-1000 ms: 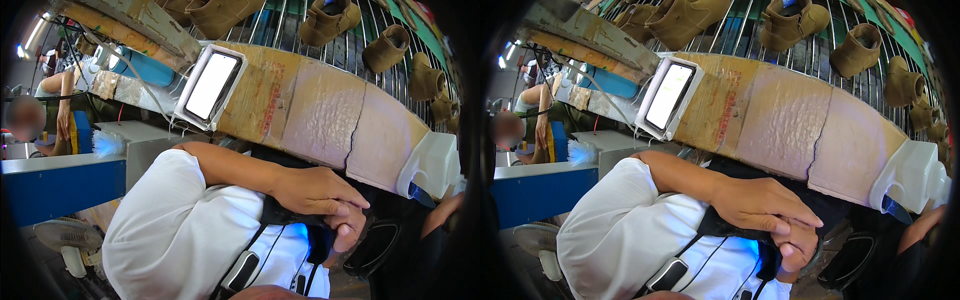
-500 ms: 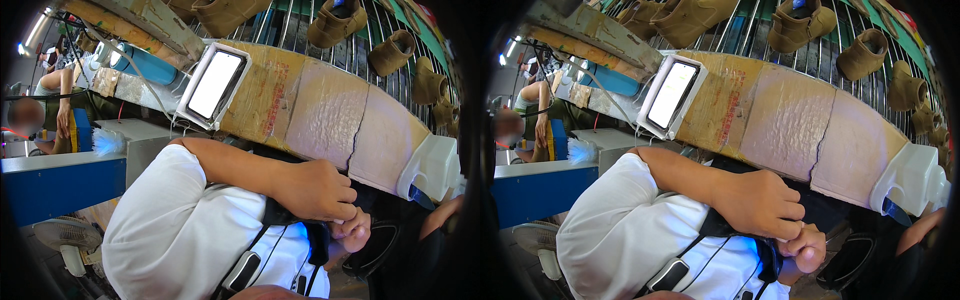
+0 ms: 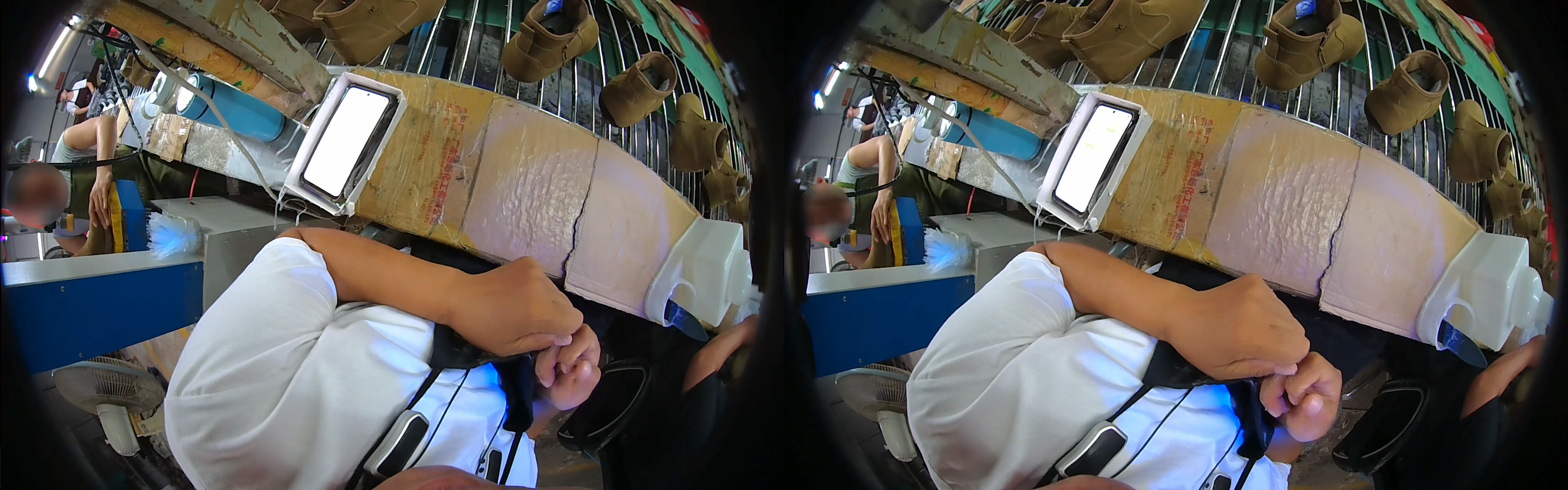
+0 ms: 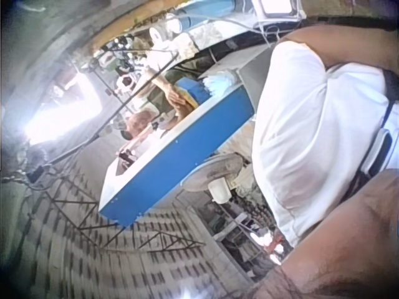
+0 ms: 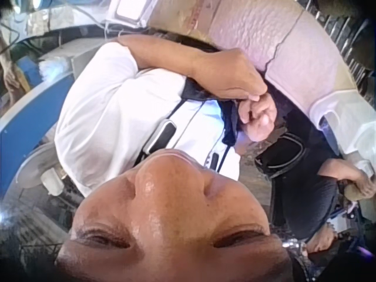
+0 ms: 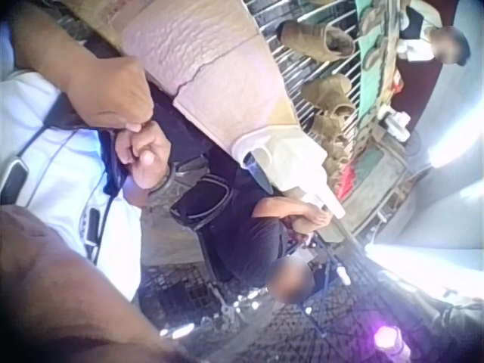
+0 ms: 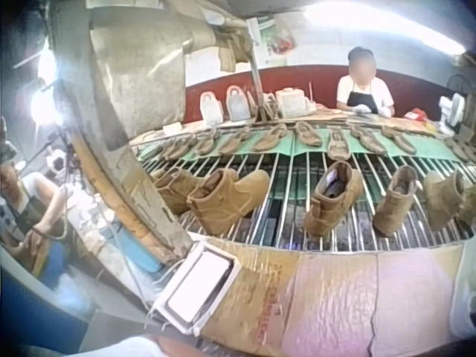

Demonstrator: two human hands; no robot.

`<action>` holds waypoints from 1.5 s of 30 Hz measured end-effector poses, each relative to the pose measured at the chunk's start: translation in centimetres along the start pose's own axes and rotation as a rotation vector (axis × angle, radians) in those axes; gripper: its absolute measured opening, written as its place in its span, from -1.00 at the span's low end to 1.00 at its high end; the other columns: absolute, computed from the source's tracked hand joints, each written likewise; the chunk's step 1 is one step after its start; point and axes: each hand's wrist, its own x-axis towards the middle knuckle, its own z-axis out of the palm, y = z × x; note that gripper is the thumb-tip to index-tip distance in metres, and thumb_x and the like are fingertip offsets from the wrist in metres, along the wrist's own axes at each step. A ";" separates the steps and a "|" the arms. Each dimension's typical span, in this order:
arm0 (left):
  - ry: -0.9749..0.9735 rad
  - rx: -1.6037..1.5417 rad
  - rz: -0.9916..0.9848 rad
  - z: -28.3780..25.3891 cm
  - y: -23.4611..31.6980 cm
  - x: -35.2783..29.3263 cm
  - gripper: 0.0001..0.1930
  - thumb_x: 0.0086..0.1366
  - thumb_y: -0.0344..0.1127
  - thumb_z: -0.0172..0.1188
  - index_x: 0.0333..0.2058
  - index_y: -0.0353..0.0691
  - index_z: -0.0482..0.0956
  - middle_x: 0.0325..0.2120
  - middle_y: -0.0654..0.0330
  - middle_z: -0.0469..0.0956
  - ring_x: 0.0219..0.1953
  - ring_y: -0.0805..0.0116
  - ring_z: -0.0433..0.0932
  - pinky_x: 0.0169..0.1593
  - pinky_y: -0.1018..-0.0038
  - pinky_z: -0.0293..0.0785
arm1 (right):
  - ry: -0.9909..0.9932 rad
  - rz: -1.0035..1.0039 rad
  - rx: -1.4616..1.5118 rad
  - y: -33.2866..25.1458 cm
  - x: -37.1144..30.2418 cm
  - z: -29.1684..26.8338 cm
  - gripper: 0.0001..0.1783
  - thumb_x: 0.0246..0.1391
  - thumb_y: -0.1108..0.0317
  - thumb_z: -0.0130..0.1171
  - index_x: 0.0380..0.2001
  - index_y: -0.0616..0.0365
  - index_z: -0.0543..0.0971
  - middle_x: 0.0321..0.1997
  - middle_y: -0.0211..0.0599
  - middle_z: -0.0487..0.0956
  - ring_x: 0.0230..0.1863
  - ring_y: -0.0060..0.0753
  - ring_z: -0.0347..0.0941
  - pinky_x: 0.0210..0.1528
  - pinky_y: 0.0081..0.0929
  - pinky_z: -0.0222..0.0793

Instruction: The person applies adhesive to the edges and soles of shoes using a brush, then places the shoes back onto a conveyor belt.

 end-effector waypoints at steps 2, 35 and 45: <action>0.002 -0.104 -0.034 -0.1 -0.1 -0.3 -0.76 0.15 -0.34 0.12 -0.59 -0.21 0.26 -0.70 0.15 0.24 -0.64 0.10 0.32 -0.58 0.31 0.26 | -0.008 0.029 -0.032 -0.1 -0.1 0.0 -0.54 0.17 0.02 -0.01 -0.62 0.14 0.27 -0.77 -0.29 0.33 -0.80 -0.59 0.10 -0.72 -0.59 -0.01; 0.257 1.407 -0.370 -12.0 3.9 -19.6 -0.66 0.15 -0.45 0.03 -0.06 -0.23 0.28 -0.22 0.14 0.60 0.12 0.07 0.30 0.24 0.01 -0.12 | 0.130 -0.120 -0.119 1.6 1.0 0.8 -0.56 0.09 0.03 0.16 -0.57 0.18 0.35 -0.65 -0.38 0.27 -0.68 -0.62 0.06 -0.65 -0.64 -0.05; 0.351 1.297 -0.361 -12.5 4.0 -18.1 -0.76 0.16 -0.42 0.03 -0.16 -0.22 0.38 -0.25 0.11 0.59 0.01 0.05 0.38 0.18 0.03 0.04 | 0.095 -0.114 -0.095 1.5 0.9 0.9 -0.56 0.06 0.02 0.20 -0.55 0.17 0.38 -0.64 -0.40 0.29 -0.68 -0.62 0.06 -0.64 -0.62 -0.05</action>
